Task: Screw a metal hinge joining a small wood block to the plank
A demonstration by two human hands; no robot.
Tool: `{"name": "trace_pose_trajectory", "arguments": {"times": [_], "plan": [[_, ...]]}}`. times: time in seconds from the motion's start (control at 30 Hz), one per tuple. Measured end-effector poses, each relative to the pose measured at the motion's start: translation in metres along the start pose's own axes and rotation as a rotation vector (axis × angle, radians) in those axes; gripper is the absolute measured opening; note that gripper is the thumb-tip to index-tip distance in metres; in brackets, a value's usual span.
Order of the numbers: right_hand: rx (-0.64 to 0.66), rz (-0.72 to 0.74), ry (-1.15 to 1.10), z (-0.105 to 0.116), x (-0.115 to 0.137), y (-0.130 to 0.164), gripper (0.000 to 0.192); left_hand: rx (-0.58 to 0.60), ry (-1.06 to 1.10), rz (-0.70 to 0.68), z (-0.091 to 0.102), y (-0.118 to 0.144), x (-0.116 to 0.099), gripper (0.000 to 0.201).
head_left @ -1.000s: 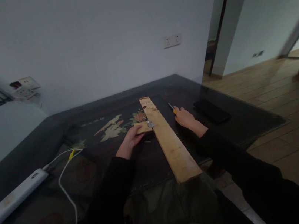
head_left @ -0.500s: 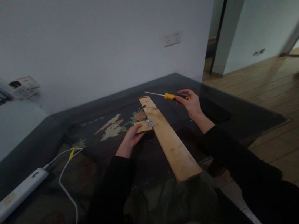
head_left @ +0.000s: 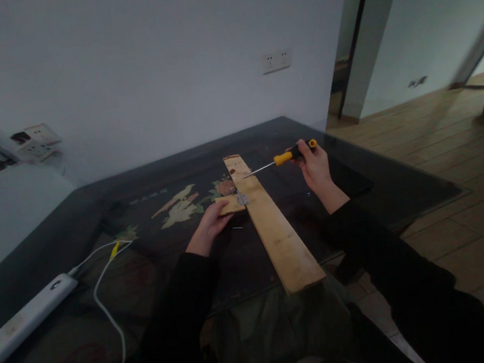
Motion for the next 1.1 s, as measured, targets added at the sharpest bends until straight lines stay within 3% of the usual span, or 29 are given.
{"name": "trace_pose_trajectory", "arguments": {"times": [0.27,1.1], "plan": [[0.120,0.081,0.140,-0.012,0.003,0.012,0.041,-0.026,0.005,0.021,-0.001,0.002,0.000,0.029],[0.189,0.069,0.143,-0.025,0.004,0.026,0.046,-0.046,0.038,0.029,-0.010,0.013,-0.002,0.025]]}}
Point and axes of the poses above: each hand's wrist, its own y-axis away from the middle knuckle, its own z-axis out of the back of the hand, x = y × z, the point moved 5 cm from there along -y, towards the middle knuckle, and after that the axes turned 3 degrees about y, right-handed, at the moved point
